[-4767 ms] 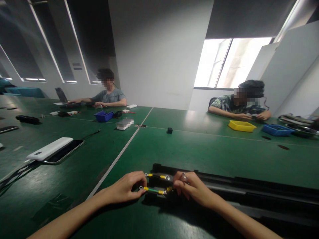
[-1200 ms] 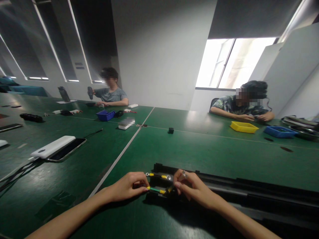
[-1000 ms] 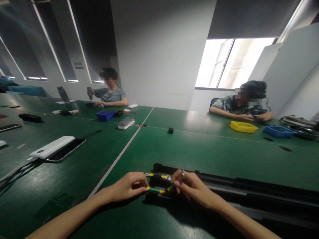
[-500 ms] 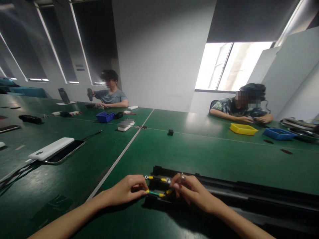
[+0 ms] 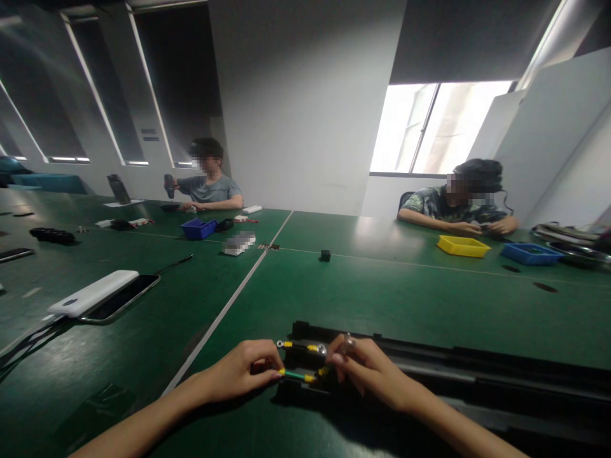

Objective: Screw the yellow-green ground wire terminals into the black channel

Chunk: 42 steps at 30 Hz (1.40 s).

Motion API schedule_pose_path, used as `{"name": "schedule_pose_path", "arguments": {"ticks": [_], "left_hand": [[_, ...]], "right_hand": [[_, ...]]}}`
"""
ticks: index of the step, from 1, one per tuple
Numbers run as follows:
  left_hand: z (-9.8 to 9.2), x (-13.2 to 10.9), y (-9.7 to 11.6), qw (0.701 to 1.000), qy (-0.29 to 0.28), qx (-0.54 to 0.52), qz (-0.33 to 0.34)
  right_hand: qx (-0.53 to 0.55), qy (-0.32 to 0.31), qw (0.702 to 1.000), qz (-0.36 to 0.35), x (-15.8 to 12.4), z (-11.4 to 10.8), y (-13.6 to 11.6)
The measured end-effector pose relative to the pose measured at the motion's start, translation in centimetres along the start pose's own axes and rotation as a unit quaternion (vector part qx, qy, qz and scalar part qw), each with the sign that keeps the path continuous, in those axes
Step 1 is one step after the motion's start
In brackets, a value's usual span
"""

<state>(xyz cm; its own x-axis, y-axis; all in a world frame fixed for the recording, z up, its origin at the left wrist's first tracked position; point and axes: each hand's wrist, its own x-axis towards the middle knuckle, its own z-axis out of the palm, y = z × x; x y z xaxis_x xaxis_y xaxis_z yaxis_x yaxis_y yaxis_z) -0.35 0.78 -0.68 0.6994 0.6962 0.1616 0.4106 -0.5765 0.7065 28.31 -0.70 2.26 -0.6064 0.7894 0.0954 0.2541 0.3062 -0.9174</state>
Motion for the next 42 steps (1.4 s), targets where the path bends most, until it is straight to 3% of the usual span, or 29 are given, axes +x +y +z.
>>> {"name": "schedule_pose_path", "arguments": {"ticks": [42], "left_hand": [[-0.13,0.00,0.26,1.000,-0.006,0.006,-0.004]], "right_hand": [[-0.005,0.008,1.000,0.004,-0.07,0.08,-0.39]]}}
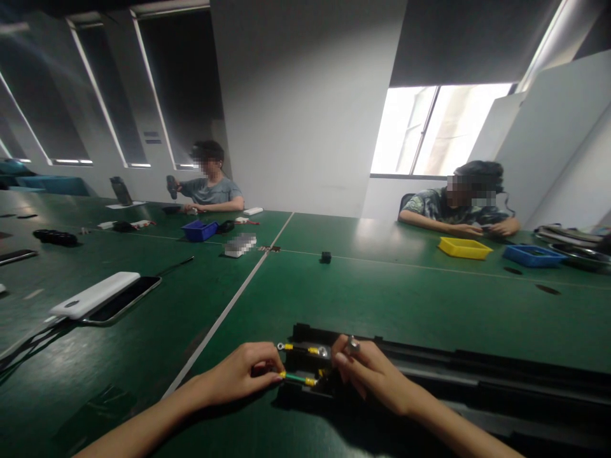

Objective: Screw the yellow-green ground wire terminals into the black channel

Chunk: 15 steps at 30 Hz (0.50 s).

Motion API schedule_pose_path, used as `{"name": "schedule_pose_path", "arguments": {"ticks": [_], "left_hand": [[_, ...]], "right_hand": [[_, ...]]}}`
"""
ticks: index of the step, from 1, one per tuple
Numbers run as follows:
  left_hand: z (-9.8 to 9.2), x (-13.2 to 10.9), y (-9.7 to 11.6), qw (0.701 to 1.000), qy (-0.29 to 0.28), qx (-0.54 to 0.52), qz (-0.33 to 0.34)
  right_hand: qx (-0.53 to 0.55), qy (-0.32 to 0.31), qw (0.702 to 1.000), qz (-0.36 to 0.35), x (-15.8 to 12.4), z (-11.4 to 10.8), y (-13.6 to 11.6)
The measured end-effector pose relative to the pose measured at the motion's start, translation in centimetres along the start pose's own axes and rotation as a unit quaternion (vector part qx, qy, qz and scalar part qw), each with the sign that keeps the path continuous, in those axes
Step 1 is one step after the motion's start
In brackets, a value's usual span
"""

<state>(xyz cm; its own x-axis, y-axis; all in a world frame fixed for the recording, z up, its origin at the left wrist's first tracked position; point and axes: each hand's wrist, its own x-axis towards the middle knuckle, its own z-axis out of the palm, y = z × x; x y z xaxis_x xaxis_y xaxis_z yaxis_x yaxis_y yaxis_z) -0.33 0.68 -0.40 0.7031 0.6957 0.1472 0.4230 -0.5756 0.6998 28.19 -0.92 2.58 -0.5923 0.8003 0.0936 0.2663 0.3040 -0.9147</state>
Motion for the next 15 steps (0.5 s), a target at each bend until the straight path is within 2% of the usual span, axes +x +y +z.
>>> {"name": "schedule_pose_path", "arguments": {"ticks": [15], "left_hand": [[-0.03,0.03,0.00,1.000,-0.004,0.000,0.006]], "right_hand": [[0.003,-0.007,1.000,0.000,0.01,-0.01,0.22]]}}
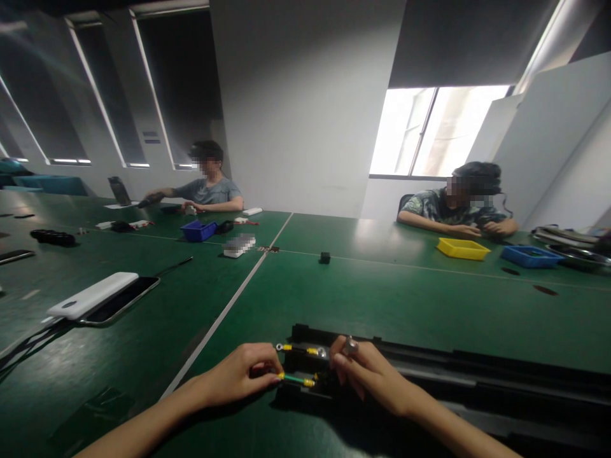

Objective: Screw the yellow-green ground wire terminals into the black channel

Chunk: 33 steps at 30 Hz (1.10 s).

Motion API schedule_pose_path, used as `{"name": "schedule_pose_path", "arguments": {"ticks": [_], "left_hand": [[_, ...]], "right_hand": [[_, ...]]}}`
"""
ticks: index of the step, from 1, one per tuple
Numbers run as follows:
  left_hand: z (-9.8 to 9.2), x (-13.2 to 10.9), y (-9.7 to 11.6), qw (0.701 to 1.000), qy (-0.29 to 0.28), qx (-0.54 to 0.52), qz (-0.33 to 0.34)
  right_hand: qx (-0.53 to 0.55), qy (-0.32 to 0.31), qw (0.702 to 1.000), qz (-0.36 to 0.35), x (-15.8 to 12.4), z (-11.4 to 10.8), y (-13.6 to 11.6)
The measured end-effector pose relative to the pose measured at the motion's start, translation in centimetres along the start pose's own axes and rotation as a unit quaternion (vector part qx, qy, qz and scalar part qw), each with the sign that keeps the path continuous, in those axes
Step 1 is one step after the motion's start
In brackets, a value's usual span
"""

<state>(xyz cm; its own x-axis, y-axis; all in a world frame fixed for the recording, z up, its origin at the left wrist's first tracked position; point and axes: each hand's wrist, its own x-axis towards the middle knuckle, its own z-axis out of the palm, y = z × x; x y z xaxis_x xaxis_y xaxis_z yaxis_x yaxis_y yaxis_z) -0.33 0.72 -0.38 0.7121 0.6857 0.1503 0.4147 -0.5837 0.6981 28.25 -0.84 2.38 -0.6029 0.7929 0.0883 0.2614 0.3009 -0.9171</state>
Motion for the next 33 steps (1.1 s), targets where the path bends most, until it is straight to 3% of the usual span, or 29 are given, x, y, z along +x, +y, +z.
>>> {"name": "schedule_pose_path", "arguments": {"ticks": [33], "left_hand": [[0.05,-0.05,-0.11,1.000,0.002,-0.005,-0.003]], "right_hand": [[-0.008,0.003,1.000,0.003,-0.05,-0.11,-0.07]]}}
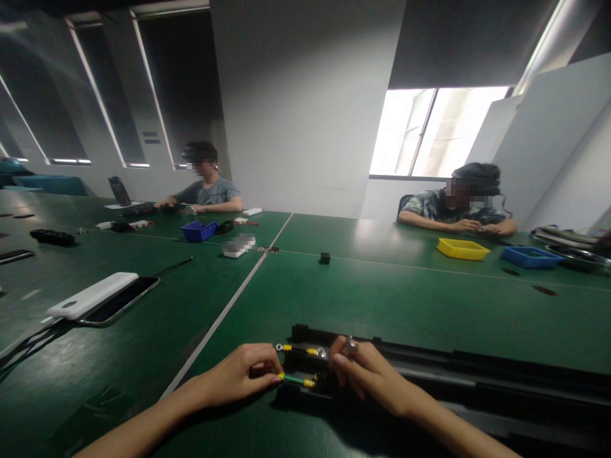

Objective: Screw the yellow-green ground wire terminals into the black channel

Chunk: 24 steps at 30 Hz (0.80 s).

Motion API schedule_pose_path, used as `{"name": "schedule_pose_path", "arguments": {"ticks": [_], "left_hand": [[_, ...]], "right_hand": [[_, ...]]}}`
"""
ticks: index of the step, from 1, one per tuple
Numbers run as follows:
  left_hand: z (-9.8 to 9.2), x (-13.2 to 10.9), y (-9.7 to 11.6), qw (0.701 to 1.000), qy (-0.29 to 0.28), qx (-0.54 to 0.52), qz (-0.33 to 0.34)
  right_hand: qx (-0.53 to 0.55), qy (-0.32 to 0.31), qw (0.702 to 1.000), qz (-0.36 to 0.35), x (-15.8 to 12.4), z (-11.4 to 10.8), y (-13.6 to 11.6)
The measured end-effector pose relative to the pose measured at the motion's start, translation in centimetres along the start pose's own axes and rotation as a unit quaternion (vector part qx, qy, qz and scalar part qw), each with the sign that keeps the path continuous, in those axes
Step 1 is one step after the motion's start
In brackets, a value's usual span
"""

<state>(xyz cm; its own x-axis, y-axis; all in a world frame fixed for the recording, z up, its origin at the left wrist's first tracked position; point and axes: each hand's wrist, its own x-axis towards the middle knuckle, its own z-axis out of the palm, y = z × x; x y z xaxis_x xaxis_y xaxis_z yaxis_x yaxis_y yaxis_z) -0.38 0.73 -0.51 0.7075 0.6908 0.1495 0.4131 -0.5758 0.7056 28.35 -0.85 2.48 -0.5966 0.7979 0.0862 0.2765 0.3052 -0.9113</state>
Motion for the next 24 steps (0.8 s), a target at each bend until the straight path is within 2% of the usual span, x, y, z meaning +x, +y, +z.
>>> {"name": "schedule_pose_path", "arguments": {"ticks": [24], "left_hand": [[-0.24,0.06,0.53,1.000,-0.006,0.007,-0.002]], "right_hand": [[0.004,0.000,1.000,-0.006,0.09,0.10,-0.02]]}}
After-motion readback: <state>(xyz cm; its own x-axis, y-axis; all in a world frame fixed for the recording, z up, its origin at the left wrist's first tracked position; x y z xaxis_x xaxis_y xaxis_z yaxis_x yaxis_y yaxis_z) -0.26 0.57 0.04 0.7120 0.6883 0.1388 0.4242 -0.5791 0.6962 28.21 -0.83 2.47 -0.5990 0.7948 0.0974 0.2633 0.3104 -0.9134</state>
